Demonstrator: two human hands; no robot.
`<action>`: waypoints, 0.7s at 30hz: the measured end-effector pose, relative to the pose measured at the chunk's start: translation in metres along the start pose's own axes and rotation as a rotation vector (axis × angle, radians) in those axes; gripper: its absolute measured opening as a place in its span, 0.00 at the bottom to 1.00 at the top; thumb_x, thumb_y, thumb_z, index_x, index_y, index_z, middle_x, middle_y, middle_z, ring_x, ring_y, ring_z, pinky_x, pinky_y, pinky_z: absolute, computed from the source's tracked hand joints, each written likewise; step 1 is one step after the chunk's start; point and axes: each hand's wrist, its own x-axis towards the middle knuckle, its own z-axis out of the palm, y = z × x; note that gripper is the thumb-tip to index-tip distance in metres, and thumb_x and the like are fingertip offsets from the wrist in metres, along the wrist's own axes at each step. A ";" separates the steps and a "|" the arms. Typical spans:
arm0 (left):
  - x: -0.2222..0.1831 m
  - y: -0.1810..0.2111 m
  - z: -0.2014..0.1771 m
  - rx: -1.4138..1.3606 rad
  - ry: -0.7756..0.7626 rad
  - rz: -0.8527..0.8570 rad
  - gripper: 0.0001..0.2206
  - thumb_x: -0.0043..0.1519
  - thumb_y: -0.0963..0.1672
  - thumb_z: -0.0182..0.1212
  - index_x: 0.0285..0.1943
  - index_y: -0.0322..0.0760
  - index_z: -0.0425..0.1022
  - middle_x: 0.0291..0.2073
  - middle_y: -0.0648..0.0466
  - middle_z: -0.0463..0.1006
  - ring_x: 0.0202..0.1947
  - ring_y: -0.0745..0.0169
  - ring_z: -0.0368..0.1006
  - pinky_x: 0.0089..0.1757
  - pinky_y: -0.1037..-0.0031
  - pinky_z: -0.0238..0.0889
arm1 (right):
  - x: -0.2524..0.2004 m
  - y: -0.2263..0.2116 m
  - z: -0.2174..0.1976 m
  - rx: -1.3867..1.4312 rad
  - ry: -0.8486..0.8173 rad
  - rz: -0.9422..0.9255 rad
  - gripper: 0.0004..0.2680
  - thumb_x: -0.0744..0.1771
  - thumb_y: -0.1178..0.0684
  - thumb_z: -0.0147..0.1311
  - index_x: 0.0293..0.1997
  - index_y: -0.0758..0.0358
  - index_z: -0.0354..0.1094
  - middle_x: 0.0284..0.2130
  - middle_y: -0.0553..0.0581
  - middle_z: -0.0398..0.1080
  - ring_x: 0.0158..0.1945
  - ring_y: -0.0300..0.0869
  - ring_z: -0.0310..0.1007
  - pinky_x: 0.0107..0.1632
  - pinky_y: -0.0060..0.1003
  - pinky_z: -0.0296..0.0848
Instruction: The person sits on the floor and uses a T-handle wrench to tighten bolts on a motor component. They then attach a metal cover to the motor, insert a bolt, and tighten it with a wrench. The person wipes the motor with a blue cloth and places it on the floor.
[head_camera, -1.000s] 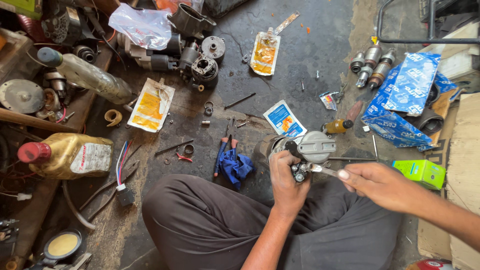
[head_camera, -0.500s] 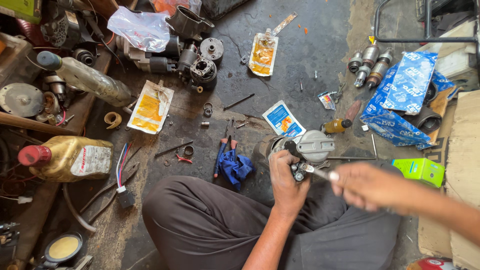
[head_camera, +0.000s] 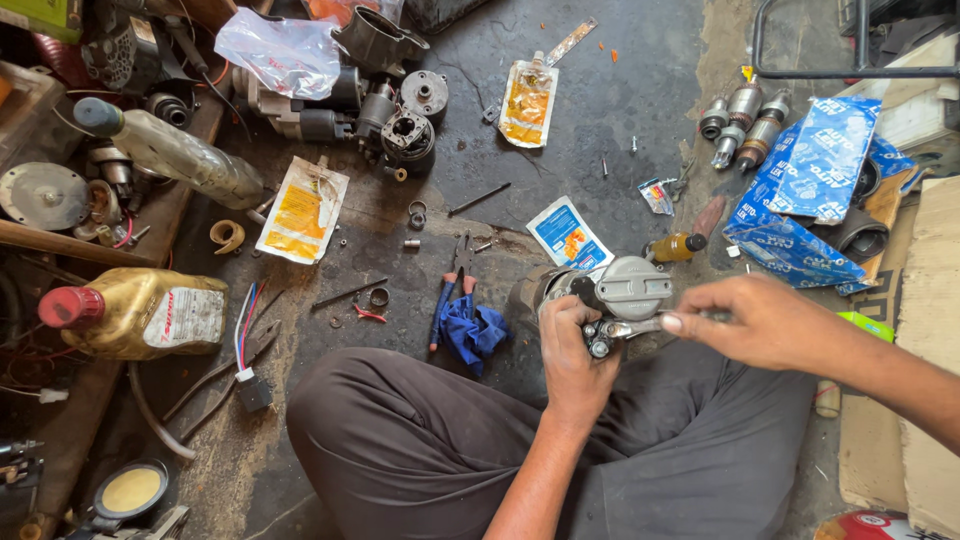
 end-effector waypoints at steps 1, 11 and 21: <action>0.000 0.001 0.000 -0.006 0.001 0.000 0.24 0.46 0.34 0.72 0.47 0.34 0.63 0.43 0.43 0.68 0.45 0.40 0.68 0.47 0.56 0.62 | 0.001 0.001 -0.001 -0.043 0.048 -0.078 0.13 0.64 0.39 0.54 0.38 0.55 0.79 0.20 0.42 0.74 0.25 0.31 0.74 0.32 0.35 0.72; 0.000 0.001 -0.002 -0.015 0.000 -0.001 0.22 0.46 0.34 0.69 0.47 0.33 0.63 0.44 0.43 0.69 0.46 0.39 0.68 0.48 0.57 0.63 | -0.028 0.003 0.056 0.740 -0.123 0.255 0.16 0.70 0.40 0.48 0.28 0.62 0.68 0.18 0.45 0.56 0.22 0.31 0.51 0.23 0.30 0.52; 0.012 -0.003 -0.010 -0.010 -0.076 -0.013 0.23 0.45 0.35 0.72 0.46 0.34 0.64 0.45 0.44 0.71 0.49 0.39 0.70 0.50 0.57 0.64 | -0.042 -0.020 0.058 0.837 -0.106 0.453 0.17 0.69 0.39 0.45 0.28 0.61 0.61 0.17 0.44 0.48 0.18 0.31 0.40 0.20 0.31 0.39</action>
